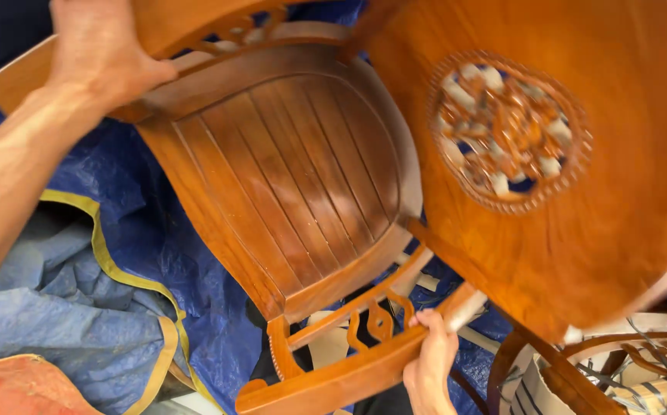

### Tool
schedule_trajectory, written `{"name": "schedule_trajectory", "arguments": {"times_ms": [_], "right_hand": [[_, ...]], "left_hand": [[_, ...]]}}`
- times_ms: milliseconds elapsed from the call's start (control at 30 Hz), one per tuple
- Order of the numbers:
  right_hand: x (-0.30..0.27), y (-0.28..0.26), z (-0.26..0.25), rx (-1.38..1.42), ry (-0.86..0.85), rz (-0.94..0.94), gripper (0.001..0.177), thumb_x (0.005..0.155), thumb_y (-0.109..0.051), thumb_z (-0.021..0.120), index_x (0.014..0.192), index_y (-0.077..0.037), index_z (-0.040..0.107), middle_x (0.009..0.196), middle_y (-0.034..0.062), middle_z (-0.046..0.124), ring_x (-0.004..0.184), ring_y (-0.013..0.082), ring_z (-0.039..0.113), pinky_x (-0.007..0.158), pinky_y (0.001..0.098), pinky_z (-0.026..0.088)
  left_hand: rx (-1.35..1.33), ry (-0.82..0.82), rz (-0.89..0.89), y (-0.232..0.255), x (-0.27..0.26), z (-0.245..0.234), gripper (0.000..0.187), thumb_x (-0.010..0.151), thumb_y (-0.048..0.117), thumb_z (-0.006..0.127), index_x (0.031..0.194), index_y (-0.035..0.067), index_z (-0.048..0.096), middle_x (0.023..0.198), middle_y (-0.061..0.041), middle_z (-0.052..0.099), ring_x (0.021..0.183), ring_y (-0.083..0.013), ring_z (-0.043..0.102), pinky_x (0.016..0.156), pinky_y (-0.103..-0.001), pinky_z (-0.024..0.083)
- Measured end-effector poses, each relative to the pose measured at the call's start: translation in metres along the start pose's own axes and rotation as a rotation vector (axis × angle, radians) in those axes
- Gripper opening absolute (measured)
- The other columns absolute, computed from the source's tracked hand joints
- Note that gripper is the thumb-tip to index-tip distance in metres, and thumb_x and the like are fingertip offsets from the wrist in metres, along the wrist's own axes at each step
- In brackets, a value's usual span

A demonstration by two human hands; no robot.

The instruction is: The person is wrapping parts of a wooden chair with corrugated cardboard and securing them with plastic ties.

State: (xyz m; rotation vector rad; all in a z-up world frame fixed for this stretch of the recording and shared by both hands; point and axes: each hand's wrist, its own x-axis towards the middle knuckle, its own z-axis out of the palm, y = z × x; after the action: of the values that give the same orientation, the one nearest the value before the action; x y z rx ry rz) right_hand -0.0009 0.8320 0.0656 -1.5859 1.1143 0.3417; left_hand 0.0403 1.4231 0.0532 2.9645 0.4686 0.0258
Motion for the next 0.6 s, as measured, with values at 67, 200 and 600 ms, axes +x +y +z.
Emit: {"name": "schedule_trajectory", "arguments": {"times_ms": [67, 200, 600], "right_hand": [[-0.007, -0.005, 0.004, -0.014, -0.053, -0.014, 0.017, 0.079, -0.007, 0.067, 0.093, -0.002, 0.059, 0.078, 0.0059, 0.06, 0.075, 0.0181, 0.058, 0.077, 0.0321, 0.046], [-0.012, 0.001, 0.004, -0.03, -0.046, -0.025, 0.014, 0.08, -0.008, 0.068, 0.088, -0.002, 0.057, 0.077, 0.0032, 0.058, 0.076, 0.0159, 0.055, 0.076, 0.0324, 0.042], [-0.025, -0.014, 0.01, -0.056, -0.16, -0.069, 0.013, 0.078, -0.011, 0.068, 0.082, -0.008, 0.056, 0.073, 0.0007, 0.059, 0.076, 0.0125, 0.054, 0.08, 0.0297, 0.041]], "left_hand": [[-0.09, 0.078, 0.044, -0.011, -0.009, 0.006, 0.077, 0.071, 0.024, 0.095, 0.133, -0.003, 0.059, 0.12, -0.022, 0.066, 0.119, -0.0417, 0.06, 0.091, -0.053, 0.042], [-0.064, 0.013, 0.035, -0.04, -0.011, 0.023, 0.073, 0.068, 0.024, 0.095, 0.125, -0.005, 0.057, 0.112, -0.025, 0.065, 0.109, -0.0436, 0.061, 0.089, -0.054, 0.044], [-0.035, -0.1, -0.088, -0.065, -0.005, 0.039, 0.062, 0.083, 0.03, 0.096, 0.117, -0.005, 0.059, 0.114, -0.028, 0.064, 0.114, -0.0461, 0.063, 0.099, -0.053, 0.051]]}}
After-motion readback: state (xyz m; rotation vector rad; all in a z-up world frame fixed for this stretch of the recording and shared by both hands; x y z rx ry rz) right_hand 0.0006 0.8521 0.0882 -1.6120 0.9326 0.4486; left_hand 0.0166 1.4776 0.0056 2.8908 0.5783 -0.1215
